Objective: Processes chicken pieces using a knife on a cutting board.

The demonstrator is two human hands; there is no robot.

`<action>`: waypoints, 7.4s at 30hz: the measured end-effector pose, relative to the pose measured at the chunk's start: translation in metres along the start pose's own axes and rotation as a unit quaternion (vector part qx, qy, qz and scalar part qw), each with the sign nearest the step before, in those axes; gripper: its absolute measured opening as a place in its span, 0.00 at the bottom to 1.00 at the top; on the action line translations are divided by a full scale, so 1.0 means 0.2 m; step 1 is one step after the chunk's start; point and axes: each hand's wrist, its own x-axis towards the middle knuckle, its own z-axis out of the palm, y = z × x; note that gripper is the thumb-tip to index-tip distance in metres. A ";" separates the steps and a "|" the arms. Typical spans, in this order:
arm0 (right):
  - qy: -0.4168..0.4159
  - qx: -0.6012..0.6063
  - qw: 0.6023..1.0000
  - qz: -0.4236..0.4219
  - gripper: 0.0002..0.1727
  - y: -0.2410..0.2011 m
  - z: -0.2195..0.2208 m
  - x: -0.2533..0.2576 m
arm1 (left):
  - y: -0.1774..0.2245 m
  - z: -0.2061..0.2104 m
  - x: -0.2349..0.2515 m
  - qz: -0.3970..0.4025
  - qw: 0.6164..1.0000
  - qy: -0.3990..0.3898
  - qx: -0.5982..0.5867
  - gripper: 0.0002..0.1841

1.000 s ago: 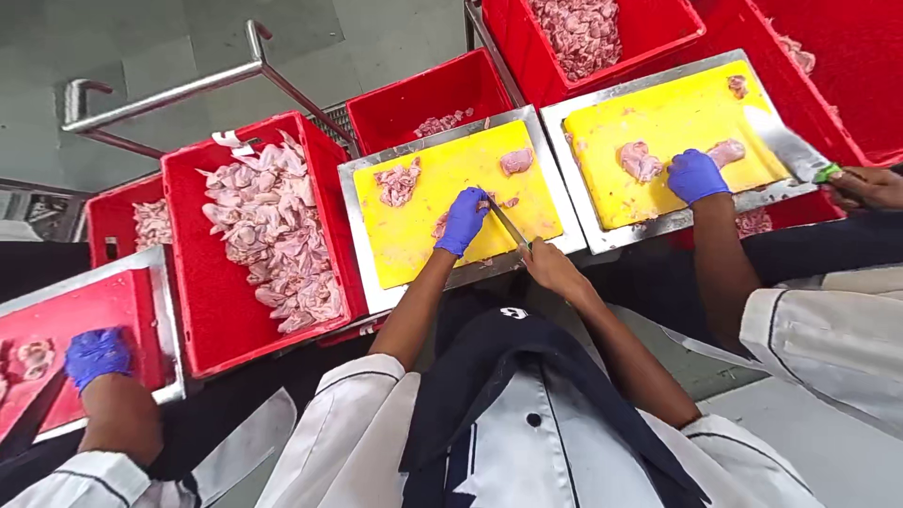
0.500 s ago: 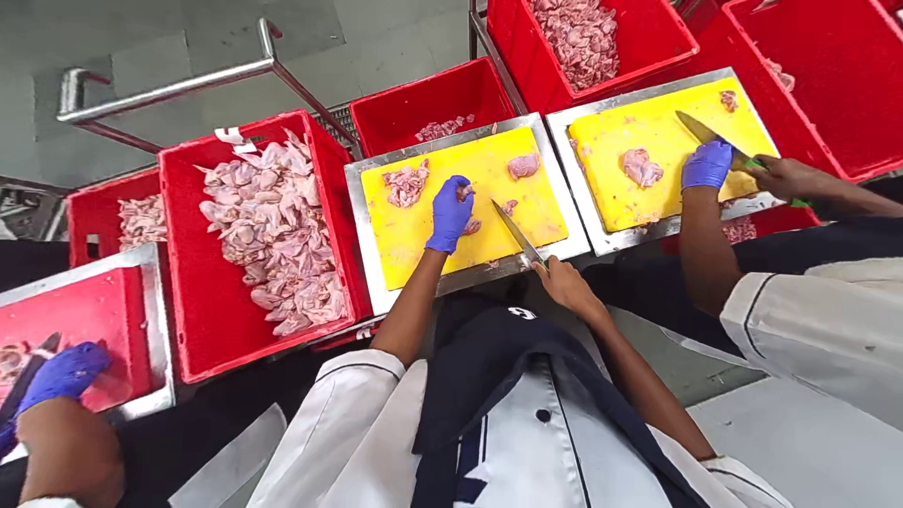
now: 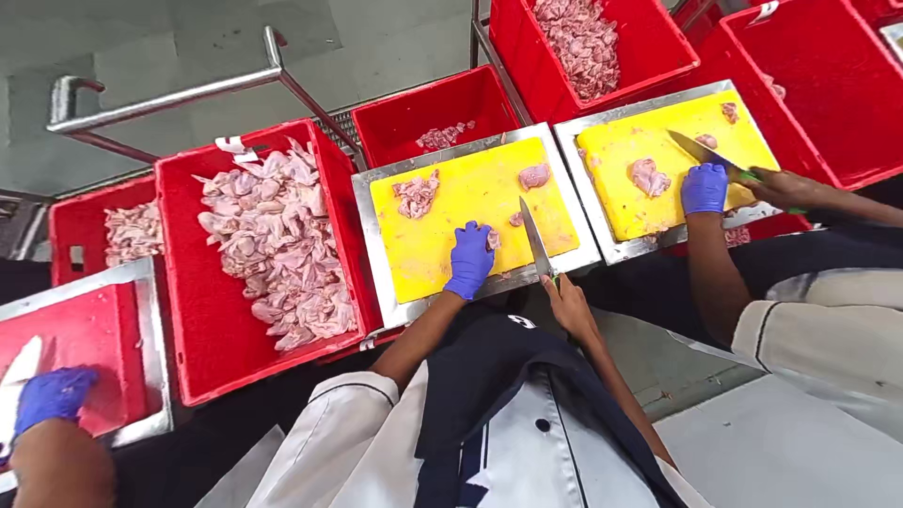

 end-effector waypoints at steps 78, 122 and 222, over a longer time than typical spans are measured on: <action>-0.048 0.002 0.998 0.029 0.33 0.30 -0.25 0.06 | 0.58 0.05 0.67 0.157 0.984 0.080 0.007 0.21; -0.038 -0.113 0.991 -0.063 0.35 0.03 -0.27 0.25 | 0.05 0.04 0.25 0.138 0.962 0.163 -0.168 0.15; -0.129 -0.290 0.947 -0.052 0.33 -0.43 -0.12 0.06 | -0.25 0.00 0.14 0.105 0.969 0.152 -0.166 0.11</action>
